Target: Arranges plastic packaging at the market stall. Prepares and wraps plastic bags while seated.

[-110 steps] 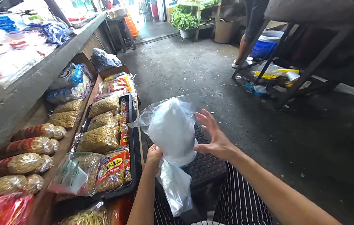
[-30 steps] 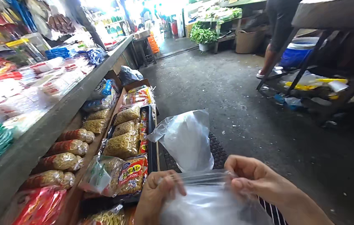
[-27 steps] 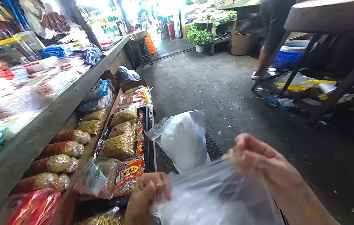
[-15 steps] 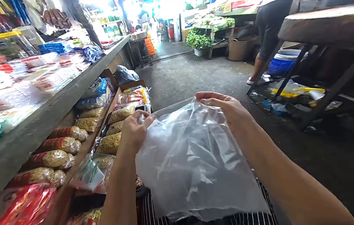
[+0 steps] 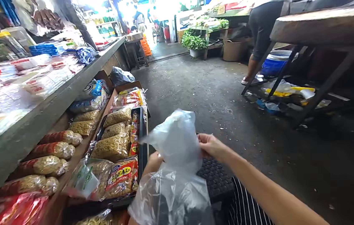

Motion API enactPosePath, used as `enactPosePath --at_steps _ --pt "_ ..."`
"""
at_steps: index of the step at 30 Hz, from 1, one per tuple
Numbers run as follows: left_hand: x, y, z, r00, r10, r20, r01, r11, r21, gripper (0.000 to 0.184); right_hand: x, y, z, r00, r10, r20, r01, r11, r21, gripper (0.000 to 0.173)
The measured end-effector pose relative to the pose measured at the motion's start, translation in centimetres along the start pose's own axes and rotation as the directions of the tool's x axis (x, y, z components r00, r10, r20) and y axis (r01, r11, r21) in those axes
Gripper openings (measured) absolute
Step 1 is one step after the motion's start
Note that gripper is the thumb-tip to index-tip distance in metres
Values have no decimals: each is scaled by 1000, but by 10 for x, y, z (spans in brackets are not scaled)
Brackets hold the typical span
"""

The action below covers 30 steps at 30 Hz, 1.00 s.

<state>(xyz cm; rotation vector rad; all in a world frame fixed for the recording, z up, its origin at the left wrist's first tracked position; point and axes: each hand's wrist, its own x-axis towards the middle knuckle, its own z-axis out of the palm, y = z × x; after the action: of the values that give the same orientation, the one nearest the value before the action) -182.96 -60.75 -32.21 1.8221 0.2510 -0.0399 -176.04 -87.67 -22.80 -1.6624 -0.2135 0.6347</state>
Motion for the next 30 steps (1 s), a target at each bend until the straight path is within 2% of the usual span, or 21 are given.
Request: enactPosePath --at_steps 1,2,3,4,5,6,7,9,10,12,14,16,18,21,23,27,30 --pt "8 -27 2 999 14 51 -13 999 -31 21 4 17 2 1000 14 3 -14 999 35 22" --pt "4 -30 9 999 -14 49 18 996 -82 16 6 30 4 1000 22 8 -23 994 106 20" --pt "-8 -13 19 997 -70 -19 66 987 -150 7 8 37 6 1000 15 5 -16 984 178 18" --pt "-18 1 28 990 -99 -95 71 962 -262 12 10 40 8 1000 8 -7 -6 971 239 16" --pt "-24 8 33 985 -105 -134 48 927 -373 20 10 41 9 1000 6 -17 -1 958 288 15" --pt "-31 10 36 986 -96 -139 25 897 -441 20 8 43 8 1000 7 -13 -2 941 339 14" --pt "-37 6 33 992 -50 -116 -10 882 -472 20 6 44 6 1000 -3 11 -1 918 397 14" --pt "-46 -13 18 998 68 14 -53 880 -471 37 0 48 -2 993 -79 91 23 864 503 22" --pt "-55 -9 17 1000 19 25 -5 884 -468 37 -3 51 -5 986 -118 118 41 858 512 33" --pt "-75 15 24 990 -127 56 138 841 -523 19 -12 50 -6 988 -123 98 65 887 457 44" --pt "-80 23 29 974 -165 156 227 760 -609 11 -17 42 -1 997 -70 41 53 940 336 38" --pt "-83 29 34 964 -195 178 264 733 -627 14 -19 38 7 1000 -9 5 7 954 301 31" --pt "-86 31 39 960 -234 152 274 690 -670 25 -21 39 11 1000 22 11 -25 912 409 31" --pt "-93 21 43 974 -161 161 228 645 -730 24 -29 52 13 998 -34 47 3 835 550 36" --pt "-93 18 48 981 -162 108 192 694 -694 17 -32 60 14 997 -77 24 55 868 493 35" --pt "-84 10 54 981 -164 -106 82 838 -540 7 -27 66 16 993 -112 -49 117 983 139 30" --pt "-87 17 36 981 -173 -90 135 936 -327 3 -32 53 3 998 -68 12 69 994 -86 29"
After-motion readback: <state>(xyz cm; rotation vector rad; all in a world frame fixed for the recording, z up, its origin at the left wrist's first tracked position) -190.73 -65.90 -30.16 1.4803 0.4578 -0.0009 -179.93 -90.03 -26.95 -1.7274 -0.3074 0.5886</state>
